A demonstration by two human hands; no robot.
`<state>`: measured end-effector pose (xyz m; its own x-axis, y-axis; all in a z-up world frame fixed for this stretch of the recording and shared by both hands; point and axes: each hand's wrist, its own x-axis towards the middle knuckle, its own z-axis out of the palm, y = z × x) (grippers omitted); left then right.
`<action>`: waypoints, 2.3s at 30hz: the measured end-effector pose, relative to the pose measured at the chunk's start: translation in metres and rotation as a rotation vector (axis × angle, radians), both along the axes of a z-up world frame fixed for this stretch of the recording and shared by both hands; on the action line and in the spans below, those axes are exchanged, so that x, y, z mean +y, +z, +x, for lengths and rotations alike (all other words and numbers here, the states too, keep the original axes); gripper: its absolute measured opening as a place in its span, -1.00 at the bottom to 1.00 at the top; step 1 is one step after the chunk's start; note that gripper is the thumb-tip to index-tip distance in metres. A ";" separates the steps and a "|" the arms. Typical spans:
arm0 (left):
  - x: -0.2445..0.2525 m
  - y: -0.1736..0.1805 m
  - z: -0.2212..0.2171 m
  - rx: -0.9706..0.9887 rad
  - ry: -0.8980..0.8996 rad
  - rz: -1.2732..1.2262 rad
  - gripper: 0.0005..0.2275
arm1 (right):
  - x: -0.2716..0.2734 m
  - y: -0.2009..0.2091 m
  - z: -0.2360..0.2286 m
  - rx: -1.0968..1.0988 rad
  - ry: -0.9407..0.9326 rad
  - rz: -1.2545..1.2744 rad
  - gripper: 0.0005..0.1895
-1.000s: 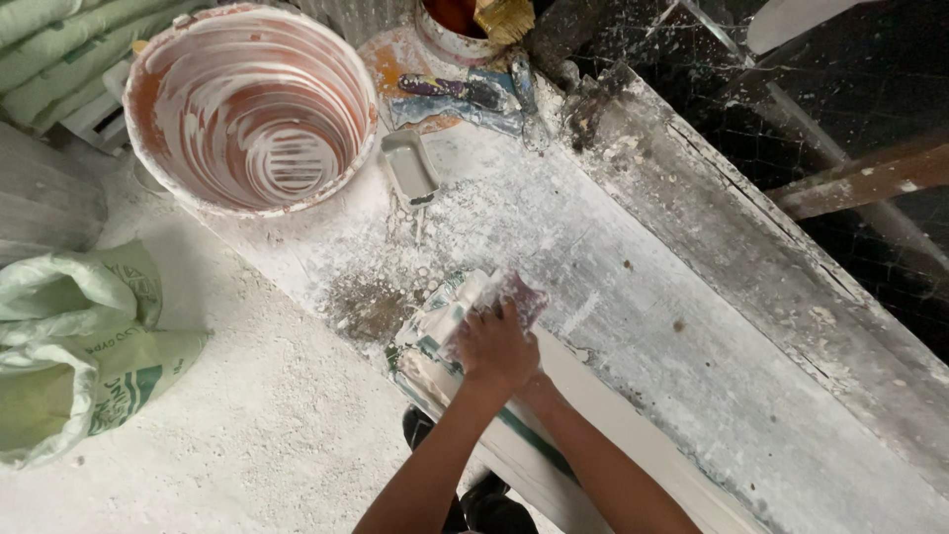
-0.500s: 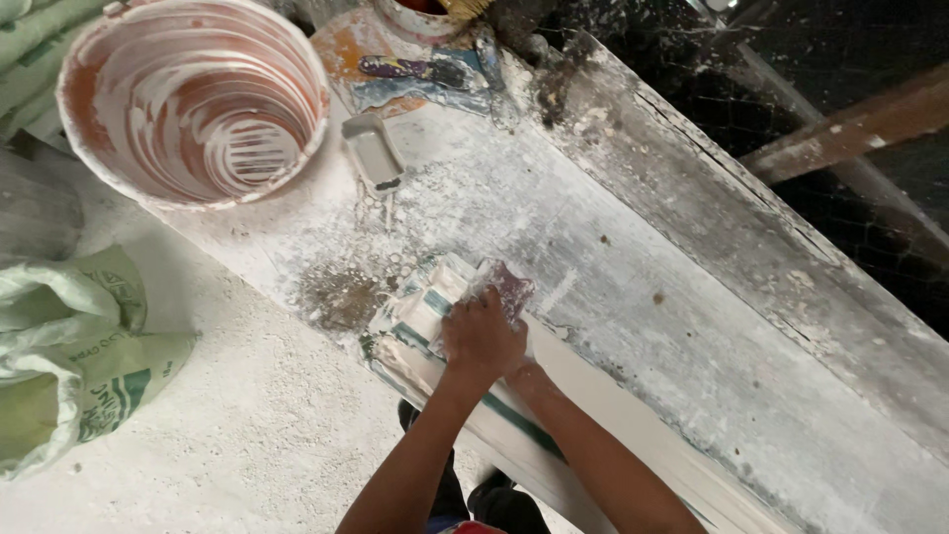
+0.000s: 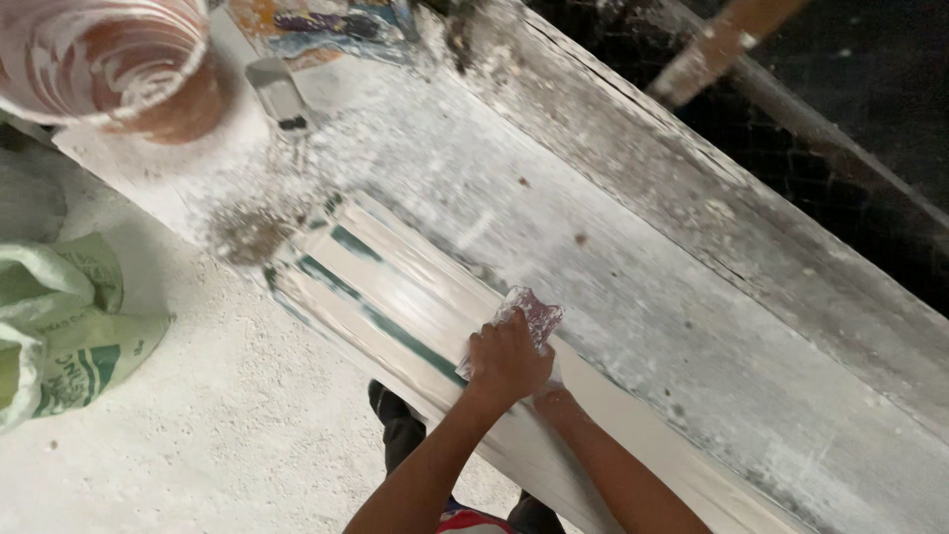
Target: The person mixes a white paste in a bucket, then pours it onto a long rectangular mold. Using a trowel, they spread and smooth the paste along the mold's grooves. The person repeatedly scrapes excess paste from the trowel and continues smoothing the surface.
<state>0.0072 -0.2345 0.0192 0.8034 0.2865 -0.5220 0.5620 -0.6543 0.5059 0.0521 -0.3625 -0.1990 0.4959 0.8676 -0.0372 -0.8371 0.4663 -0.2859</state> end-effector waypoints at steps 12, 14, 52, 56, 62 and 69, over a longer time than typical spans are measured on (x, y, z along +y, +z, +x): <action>-0.332 0.018 0.025 0.064 0.094 -0.055 -0.21 | -0.349 -0.052 0.058 -0.409 0.203 -0.596 -0.46; -0.381 0.023 0.029 0.070 0.070 -0.072 -0.20 | -0.400 -0.057 0.070 -0.579 0.222 -0.707 -0.45; -1.394 0.000 0.079 -0.290 -0.019 -0.106 -0.43 | -1.435 0.014 0.128 -1.379 0.013 -1.174 -0.37; -1.487 0.013 0.076 -0.358 -0.002 -0.119 -0.43 | -1.525 0.054 0.121 -1.534 0.069 -1.241 -0.36; -1.578 0.006 0.078 -0.235 -0.107 -0.240 -0.45 | -1.624 0.104 0.096 -1.712 0.077 -1.420 -0.35; -1.613 -0.009 0.087 -0.245 -0.359 -0.277 -0.58 | -1.648 0.165 0.080 -1.846 0.186 -1.519 -0.33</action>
<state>0.0942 -1.8470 0.0100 0.9339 -0.1519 -0.3237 0.1703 -0.6072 0.7761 0.1321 -2.0102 -0.0343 0.6922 0.6877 -0.2189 0.5763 -0.7093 -0.4060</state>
